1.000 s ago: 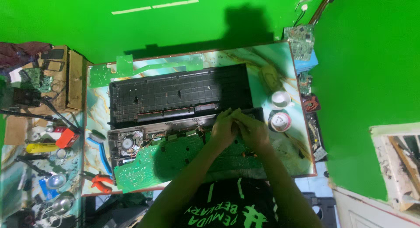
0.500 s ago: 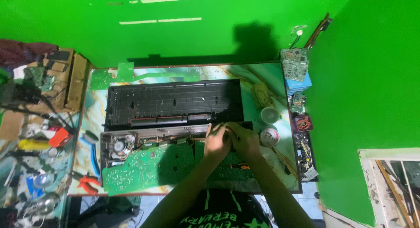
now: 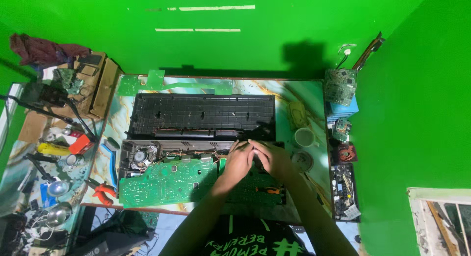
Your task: The person uses a blue tool to pry a component from a black keyboard housing, removes screws with a screwdriver, and applies a soldering iron to the circuit board. They move the circuit board and housing to access different areas for repair.
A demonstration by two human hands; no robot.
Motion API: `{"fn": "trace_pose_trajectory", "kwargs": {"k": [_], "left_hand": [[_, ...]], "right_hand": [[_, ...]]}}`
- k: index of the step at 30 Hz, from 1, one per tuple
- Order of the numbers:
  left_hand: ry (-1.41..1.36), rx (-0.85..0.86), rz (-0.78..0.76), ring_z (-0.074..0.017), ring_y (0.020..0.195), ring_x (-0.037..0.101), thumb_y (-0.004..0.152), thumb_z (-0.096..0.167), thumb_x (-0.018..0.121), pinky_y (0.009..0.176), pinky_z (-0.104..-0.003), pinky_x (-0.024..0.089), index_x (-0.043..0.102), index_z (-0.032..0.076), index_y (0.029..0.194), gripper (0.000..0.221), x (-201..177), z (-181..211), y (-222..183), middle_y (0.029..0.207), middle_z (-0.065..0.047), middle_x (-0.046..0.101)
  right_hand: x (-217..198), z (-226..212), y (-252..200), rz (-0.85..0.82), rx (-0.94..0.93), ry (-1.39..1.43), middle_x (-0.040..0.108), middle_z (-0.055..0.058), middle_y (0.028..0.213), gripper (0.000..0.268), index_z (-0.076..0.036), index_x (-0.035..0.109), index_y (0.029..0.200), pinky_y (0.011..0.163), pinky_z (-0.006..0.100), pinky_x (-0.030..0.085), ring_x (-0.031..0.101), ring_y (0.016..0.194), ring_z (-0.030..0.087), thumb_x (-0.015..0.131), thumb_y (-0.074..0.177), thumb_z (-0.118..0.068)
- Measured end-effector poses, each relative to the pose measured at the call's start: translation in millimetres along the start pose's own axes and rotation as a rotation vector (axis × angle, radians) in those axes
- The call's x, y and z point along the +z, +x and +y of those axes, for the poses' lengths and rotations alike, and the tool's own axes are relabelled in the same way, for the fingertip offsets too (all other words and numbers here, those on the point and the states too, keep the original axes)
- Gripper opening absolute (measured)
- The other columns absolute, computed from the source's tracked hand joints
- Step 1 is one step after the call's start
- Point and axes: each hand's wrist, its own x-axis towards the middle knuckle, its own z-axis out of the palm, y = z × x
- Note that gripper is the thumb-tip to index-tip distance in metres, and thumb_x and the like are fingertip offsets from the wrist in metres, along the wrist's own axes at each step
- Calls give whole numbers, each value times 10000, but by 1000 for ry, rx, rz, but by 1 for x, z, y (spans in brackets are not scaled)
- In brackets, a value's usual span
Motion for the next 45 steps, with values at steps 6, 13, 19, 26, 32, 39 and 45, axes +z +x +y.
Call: {"fn": "trace_pose_trajectory", "kwargs": {"k": [6, 13, 19, 26, 32, 39, 45], "left_hand": [[-73, -26, 21, -419, 1047, 673, 907, 139, 649, 1101, -574, 386, 684, 11, 1130, 259, -5, 0, 4, 1090, -223, 727], [46, -102, 76, -388, 871, 719, 943, 141, 601, 1142, -566, 406, 700, 8, 1106, 233, 7, 1, -1, 951, -213, 734], [32, -98, 86, -400, 916, 704, 929, 110, 575, 1097, -572, 394, 716, -18, 1057, 229, 18, -9, -2, 971, -226, 735], [7, 10, -42, -411, 934, 696, 939, 107, 591, 1139, -566, 398, 714, -15, 970, 176, 11, -10, 5, 995, -244, 724], [-85, -88, -61, -448, 822, 690, 893, 166, 648, 985, -527, 493, 727, 14, 902, 172, 10, -5, 9, 821, -237, 722], [-43, -134, 3, -485, 804, 667, 948, 127, 594, 853, -571, 521, 693, -25, 977, 184, 25, -14, 0, 872, -276, 693], [-167, -134, -26, -473, 819, 682, 939, 148, 650, 765, -543, 547, 738, 4, 981, 174, 11, -24, 6, 894, -260, 714]], "right_hand": [[8, -2, 9, 147, -113, -165, 779, 101, 1096, 303, -144, 736, 1206, 710, 353, 593, 766, 824, 269, 602, 941, -84], [19, -11, 9, 134, -69, -231, 773, 119, 1030, 265, -131, 758, 1176, 665, 390, 576, 737, 766, 321, 663, 928, -124], [24, -2, 13, 127, -112, -240, 754, 130, 1133, 243, -100, 719, 1182, 764, 378, 597, 754, 885, 317, 633, 957, -133], [3, 7, 16, -35, -64, -182, 756, 93, 1112, 253, -111, 732, 1176, 704, 364, 596, 752, 864, 292, 612, 959, -163], [10, -3, 10, 83, -47, -194, 769, 78, 1094, 203, -103, 736, 1123, 706, 360, 595, 744, 875, 293, 639, 948, -139], [9, -4, 15, 90, -204, -262, 743, 157, 1151, 289, -50, 702, 1229, 778, 359, 604, 742, 937, 330, 627, 953, -90], [0, -15, 22, -57, -137, -239, 773, 103, 937, 157, -113, 717, 1090, 573, 400, 561, 733, 675, 288, 610, 981, -77]]}}
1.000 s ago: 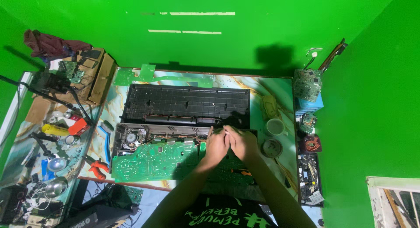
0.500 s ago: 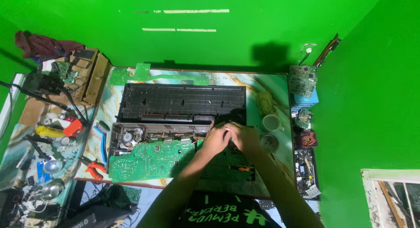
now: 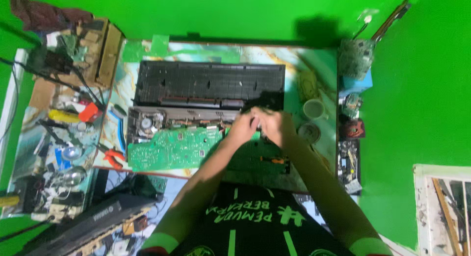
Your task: The person uses a blue tool to pry a component from a black keyboard housing, removes screws with a screwdriver, and applies a soldering iron to the circuit board. They move the circuit board and housing to access different areas for repair.
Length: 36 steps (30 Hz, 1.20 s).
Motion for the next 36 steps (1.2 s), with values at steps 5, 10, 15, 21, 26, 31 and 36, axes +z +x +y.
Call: {"fn": "trace_pose_trajectory", "kwargs": {"k": [5, 10, 15, 21, 26, 31, 36], "left_hand": [[-82, 29, 143, -428, 876, 713, 916, 221, 726, 728, -462, 591, 763, 68, 1085, 232, -7, 20, 0, 981, -211, 746], [37, -94, 7, -417, 749, 704, 897, 231, 752, 746, -480, 572, 778, 66, 1107, 268, -15, 30, 11, 811, -224, 710], [22, 188, 34, -433, 852, 686, 925, 160, 699, 962, -493, 489, 731, 42, 1079, 196, -16, 25, 12, 888, -199, 729], [25, 157, -48, -393, 774, 702, 930, 132, 683, 1184, -574, 330, 745, 50, 1086, 187, -18, 18, 14, 792, -166, 725], [0, 79, -11, -365, 684, 695, 886, 143, 708, 1181, -576, 340, 732, 41, 1053, 197, -15, 24, 17, 708, -158, 710], [27, 14, -32, -375, 655, 687, 907, 132, 702, 1198, -573, 348, 724, 40, 1088, 204, -2, 23, 16, 638, -172, 672], [0, 103, -17, -375, 682, 694, 919, 127, 680, 1188, -611, 295, 716, 36, 1144, 246, -3, 15, 14, 698, -160, 701]], "right_hand": [[-7, 5, 4, 101, 23, -123, 703, 138, 752, 136, -129, 730, 1046, 512, 432, 501, 682, 598, 327, 706, 971, -240], [-3, 8, 1, 107, 49, -135, 725, 138, 790, 184, -107, 736, 1090, 529, 432, 509, 685, 609, 337, 722, 986, -259], [-8, 18, 0, 97, -57, 28, 737, 161, 946, 270, -49, 709, 1202, 652, 407, 554, 714, 765, 351, 696, 984, -208], [-14, 16, 2, 15, -27, 39, 754, 126, 926, 161, -107, 736, 1116, 614, 409, 538, 720, 747, 334, 703, 978, -183], [-14, 6, 3, 89, -25, -30, 742, 132, 905, 151, -117, 737, 1121, 599, 412, 520, 705, 715, 333, 707, 990, -187], [-13, 5, 0, 101, 12, -84, 732, 148, 893, 109, -102, 711, 1095, 605, 425, 515, 702, 719, 348, 701, 1040, -196], [-18, 4, 1, 71, -59, -79, 736, 186, 961, 258, -60, 690, 1226, 569, 399, 540, 708, 679, 324, 661, 999, -179]]}}
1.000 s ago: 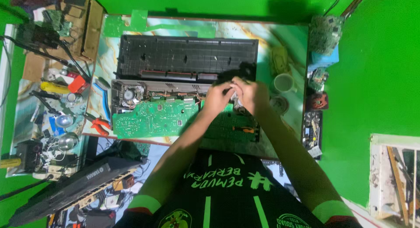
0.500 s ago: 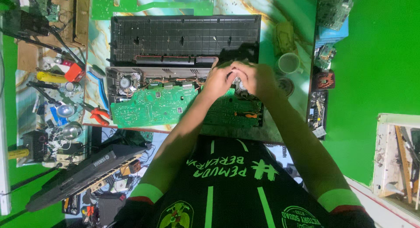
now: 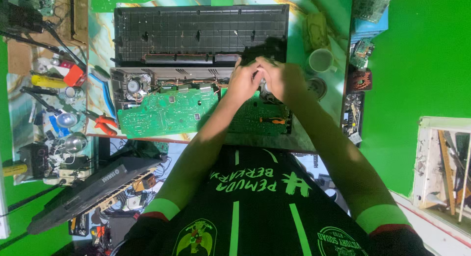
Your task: The person uses a blue tool to pry a component from a black keyboard housing, removes screws with a screwdriver, and applies a soldering iron to the circuit board. They move the circuit board and housing to access different areas for repair.
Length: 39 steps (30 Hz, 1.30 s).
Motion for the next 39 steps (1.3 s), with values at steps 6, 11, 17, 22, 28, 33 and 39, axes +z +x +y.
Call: {"fn": "trace_pose_trajectory", "kwargs": {"k": [6, 11, 17, 22, 28, 33, 39], "left_hand": [[-3, -88, -82, -347, 625, 688, 939, 170, 685, 1219, -618, 266, 743, 71, 1096, 195, -5, -6, 1, 634, -148, 683], [6, -112, -84, -335, 638, 698, 942, 211, 684, 1214, -632, 242, 779, 121, 1017, 151, -3, -3, 5, 648, -131, 705], [52, 5, -34, -371, 751, 704, 959, 205, 656, 1170, -647, 242, 764, 114, 1052, 169, -4, 4, 5, 803, -130, 742], [53, -58, -67, -393, 731, 688, 977, 192, 647, 1196, -641, 245, 756, 97, 1003, 147, -6, 8, 4, 733, -142, 713], [45, -27, -67, -405, 750, 683, 966, 160, 619, 1194, -643, 237, 748, 96, 1029, 157, -6, 3, -3, 737, -150, 712], [105, 42, -55, -383, 851, 705, 964, 162, 617, 1192, -655, 212, 740, 110, 1092, 185, -11, 1, -7, 840, -154, 738], [109, 86, -42, -375, 926, 709, 1015, 235, 624, 1163, -659, 221, 736, 105, 1098, 190, -19, 6, -6, 989, -140, 769]], "right_hand": [[4, -9, -1, -107, 125, -135, 736, 147, 804, 125, -95, 712, 1102, 541, 436, 522, 709, 648, 336, 681, 1032, -194], [7, -4, 3, 26, 86, -100, 737, 162, 878, 153, -72, 699, 1157, 560, 416, 530, 714, 682, 330, 679, 1032, -158], [11, -4, -3, 20, 155, -129, 717, 169, 802, 162, -59, 708, 1135, 534, 433, 510, 700, 648, 340, 700, 1018, -170], [16, -9, -3, 5, 240, -155, 671, 175, 670, 177, -59, 717, 1124, 502, 447, 493, 681, 587, 346, 710, 1006, -190], [32, -10, -7, -31, 289, -167, 673, 168, 666, 157, -49, 701, 1068, 505, 455, 491, 676, 591, 357, 668, 1043, -200], [33, -3, -9, -94, 238, -129, 687, 169, 722, 173, -38, 686, 1106, 534, 413, 526, 704, 620, 291, 634, 1087, -202], [8, 23, -3, -209, -38, -158, 670, 128, 676, 150, -102, 720, 1131, 524, 404, 499, 677, 591, 279, 684, 1029, -207]]}}
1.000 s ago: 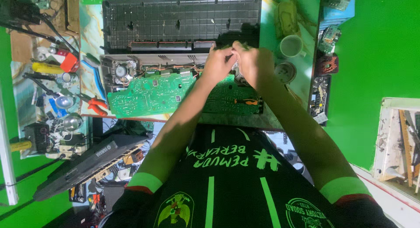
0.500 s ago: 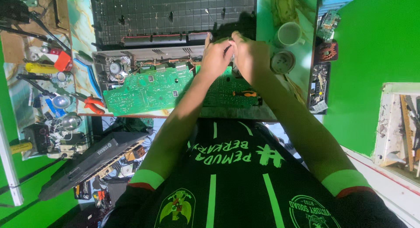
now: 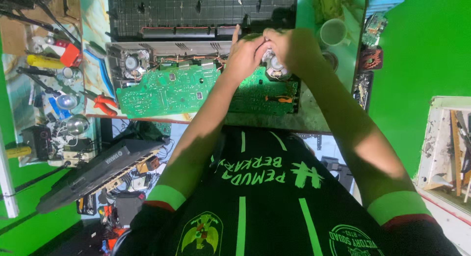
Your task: The person uses a blue tool to pry a component from a black keyboard housing, removes screws with a screwdriver, and applies a soldering iron to the circuit board. They move the circuit board and housing to access different areas for repair.
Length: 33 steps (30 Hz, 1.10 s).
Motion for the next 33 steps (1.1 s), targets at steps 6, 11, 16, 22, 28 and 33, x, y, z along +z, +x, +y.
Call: {"fn": "trace_pose_trajectory", "kwargs": {"k": [6, 11, 16, 22, 28, 33], "left_hand": [[-11, 6, -52, -374, 965, 708, 1018, 231, 621, 1190, -653, 208, 743, 91, 1086, 198, -8, -1, 4, 988, -151, 758], [15, 49, -104, -389, 1061, 679, 1013, 221, 622, 1189, -641, 219, 729, 61, 1068, 201, -10, -9, 7, 1013, -168, 747], [8, 95, -126, -395, 1142, 642, 1021, 217, 624, 1176, -634, 229, 703, 44, 1081, 199, -7, -15, 9, 1108, -176, 733], [14, 124, -156, -403, 1105, 648, 1009, 163, 603, 1170, -586, 324, 692, 38, 1083, 171, -17, -7, 14, 1106, -190, 731], [-192, 55, -123, -371, 994, 698, 1026, 161, 613, 890, -474, 564, 689, 44, 1201, 224, -39, 22, 15, 1103, -194, 741], [-650, -424, 33, -216, 1028, 748, 1085, 200, 577, 963, -346, 604, 665, 47, 1303, 281, -37, 38, -1, 1149, -212, 745]], "right_hand": [[-2, -1, 5, -24, 2, 32, 672, 124, 703, 154, -85, 712, 1105, 526, 396, 484, 659, 570, 268, 701, 1079, -236], [-2, -7, 0, 98, -53, -8, 698, 137, 797, 200, -44, 696, 1153, 601, 416, 500, 679, 659, 311, 698, 1019, -192], [7, -15, -2, 109, 44, -12, 720, 146, 837, 158, -39, 695, 1125, 631, 421, 509, 692, 677, 312, 684, 1025, -160], [9, -18, -5, 88, 109, -53, 719, 138, 800, 183, -34, 695, 1123, 603, 424, 507, 682, 645, 309, 705, 1012, -179], [8, -14, -13, 133, 160, 177, 741, 154, 944, 277, -35, 638, 1244, 650, 413, 542, 720, 737, 311, 721, 1050, -215], [19, -17, -52, 328, 199, 330, 740, 195, 1129, 384, 9, 596, 1371, 790, 393, 563, 727, 934, 302, 716, 1065, -190]]}}
